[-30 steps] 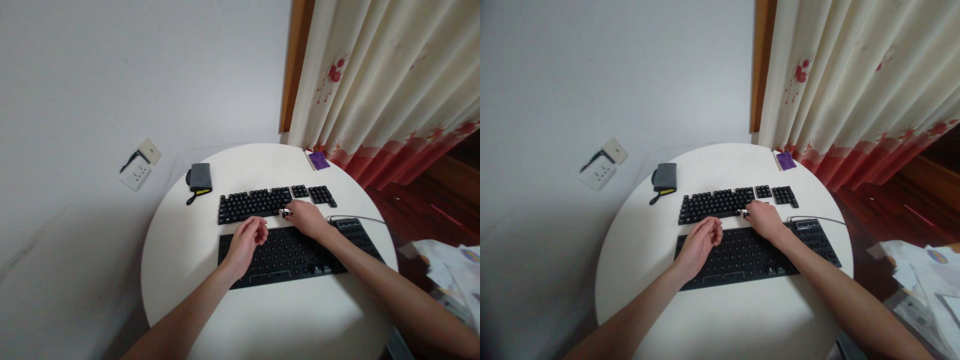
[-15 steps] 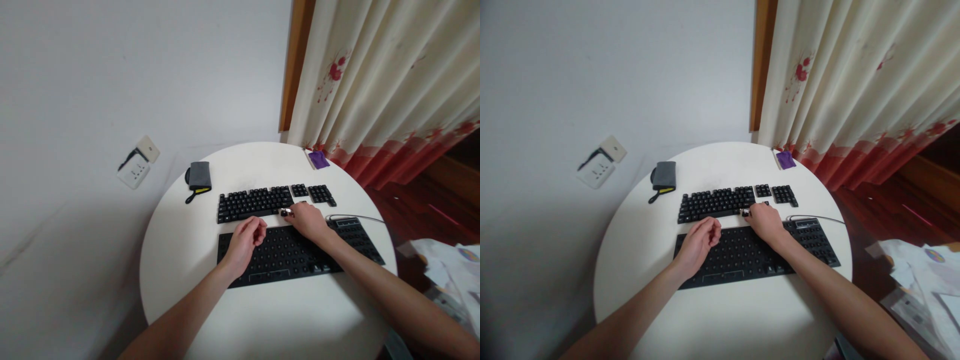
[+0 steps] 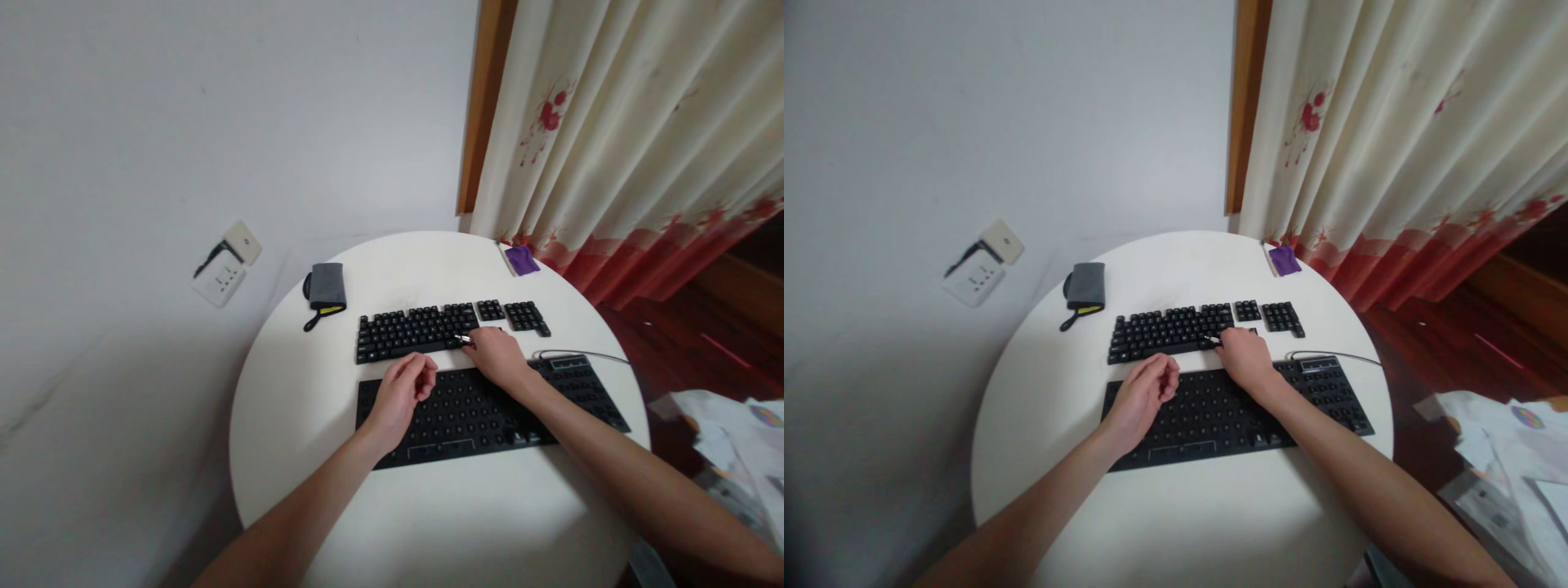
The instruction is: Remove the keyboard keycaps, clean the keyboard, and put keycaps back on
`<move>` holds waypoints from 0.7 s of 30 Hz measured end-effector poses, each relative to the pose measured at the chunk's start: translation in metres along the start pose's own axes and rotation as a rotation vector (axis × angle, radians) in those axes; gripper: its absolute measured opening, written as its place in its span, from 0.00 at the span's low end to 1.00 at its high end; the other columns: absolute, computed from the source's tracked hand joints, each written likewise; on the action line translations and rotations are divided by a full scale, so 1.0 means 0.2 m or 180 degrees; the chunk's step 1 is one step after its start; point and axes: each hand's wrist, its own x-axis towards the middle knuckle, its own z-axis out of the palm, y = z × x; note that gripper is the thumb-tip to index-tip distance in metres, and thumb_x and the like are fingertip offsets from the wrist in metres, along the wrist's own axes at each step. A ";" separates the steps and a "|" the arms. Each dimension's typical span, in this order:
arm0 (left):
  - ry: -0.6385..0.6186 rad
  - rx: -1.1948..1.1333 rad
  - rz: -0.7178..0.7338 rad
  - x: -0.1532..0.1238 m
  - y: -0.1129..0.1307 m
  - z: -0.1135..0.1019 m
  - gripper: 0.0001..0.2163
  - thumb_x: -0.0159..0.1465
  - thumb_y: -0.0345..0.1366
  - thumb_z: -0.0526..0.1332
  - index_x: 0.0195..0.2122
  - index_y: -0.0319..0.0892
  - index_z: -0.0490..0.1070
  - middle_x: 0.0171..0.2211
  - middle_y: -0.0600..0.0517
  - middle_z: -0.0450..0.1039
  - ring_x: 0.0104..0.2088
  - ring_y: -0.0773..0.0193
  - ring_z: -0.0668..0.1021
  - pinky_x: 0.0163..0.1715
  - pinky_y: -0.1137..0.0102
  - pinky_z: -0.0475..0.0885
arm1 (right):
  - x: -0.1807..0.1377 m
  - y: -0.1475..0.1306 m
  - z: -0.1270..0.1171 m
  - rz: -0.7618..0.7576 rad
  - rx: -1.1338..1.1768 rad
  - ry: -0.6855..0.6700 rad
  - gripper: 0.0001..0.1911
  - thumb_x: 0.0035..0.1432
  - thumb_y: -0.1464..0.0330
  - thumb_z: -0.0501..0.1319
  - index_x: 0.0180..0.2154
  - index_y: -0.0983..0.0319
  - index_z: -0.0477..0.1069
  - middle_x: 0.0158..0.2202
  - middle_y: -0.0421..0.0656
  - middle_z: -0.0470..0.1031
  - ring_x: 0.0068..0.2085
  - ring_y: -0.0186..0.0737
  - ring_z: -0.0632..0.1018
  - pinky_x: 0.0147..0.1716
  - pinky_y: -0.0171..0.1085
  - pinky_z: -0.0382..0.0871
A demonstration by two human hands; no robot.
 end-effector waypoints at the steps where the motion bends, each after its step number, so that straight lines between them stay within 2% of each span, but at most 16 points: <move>1: -0.0001 0.0002 -0.0001 0.00 0.00 0.00 0.13 0.65 0.45 0.61 0.32 0.38 0.71 0.24 0.54 0.65 0.25 0.70 0.65 0.24 0.73 0.56 | 0.00 0.00 0.00 -0.0007 0.0004 0.0012 0.11 0.63 0.64 0.58 0.36 0.63 0.76 0.39 0.51 0.80 0.41 0.48 0.79 0.36 0.39 0.65; 7: -0.0024 0.0029 -0.0008 0.00 0.00 0.00 0.13 0.64 0.45 0.62 0.32 0.38 0.71 0.25 0.54 0.65 0.26 0.70 0.65 0.24 0.73 0.56 | -0.04 0.03 -0.05 0.0036 0.0344 0.0236 0.12 0.62 0.63 0.60 0.31 0.63 0.75 0.34 0.50 0.79 0.36 0.47 0.78 0.32 0.38 0.62; 11: -0.0074 0.0050 -0.0007 0.00 0.00 -0.01 0.13 0.65 0.44 0.61 0.32 0.39 0.71 0.25 0.54 0.65 0.26 0.70 0.65 0.25 0.73 0.56 | -0.17 0.10 -0.16 0.0032 0.1745 0.0716 0.24 0.69 0.57 0.50 0.28 0.62 0.73 0.28 0.46 0.77 0.31 0.42 0.76 0.32 0.38 0.63; 13: -0.0118 0.0085 0.0001 0.00 0.00 -0.01 0.12 0.66 0.43 0.60 0.32 0.39 0.71 0.25 0.54 0.65 0.26 0.70 0.65 0.25 0.73 0.56 | -0.27 0.14 -0.21 0.0012 0.2495 0.0859 0.26 0.71 0.55 0.45 0.32 0.62 0.74 0.30 0.44 0.76 0.32 0.40 0.75 0.32 0.37 0.64; 15: -0.0143 0.0128 0.0009 0.00 0.00 0.00 0.12 0.66 0.43 0.60 0.31 0.39 0.71 0.25 0.54 0.65 0.26 0.69 0.65 0.24 0.73 0.56 | -0.39 0.17 -0.24 -0.0059 0.2811 0.1023 0.26 0.71 0.55 0.44 0.36 0.61 0.74 0.33 0.44 0.76 0.37 0.40 0.75 0.37 0.37 0.65; 17: -0.0139 0.0166 0.0022 0.00 0.00 0.00 0.12 0.66 0.43 0.60 0.31 0.38 0.71 0.25 0.54 0.66 0.26 0.69 0.65 0.24 0.72 0.56 | -0.50 0.19 -0.23 0.0012 0.2840 0.1215 0.25 0.71 0.55 0.43 0.37 0.60 0.73 0.35 0.43 0.75 0.40 0.40 0.74 0.40 0.37 0.65; 19: -0.0124 0.0193 0.0036 0.00 0.00 0.00 0.13 0.66 0.43 0.60 0.31 0.38 0.72 0.25 0.54 0.66 0.26 0.69 0.65 0.24 0.72 0.56 | -0.59 0.20 -0.19 0.0305 0.2883 0.1209 0.26 0.70 0.54 0.43 0.35 0.60 0.73 0.33 0.43 0.74 0.36 0.39 0.73 0.35 0.36 0.65; 21: -0.0127 0.0222 0.0050 0.01 0.00 0.00 0.13 0.66 0.43 0.60 0.31 0.39 0.72 0.25 0.53 0.66 0.26 0.69 0.65 0.24 0.72 0.56 | -0.66 0.21 -0.13 0.0640 0.2998 0.0995 0.26 0.69 0.52 0.46 0.30 0.60 0.72 0.26 0.41 0.69 0.29 0.37 0.70 0.27 0.35 0.62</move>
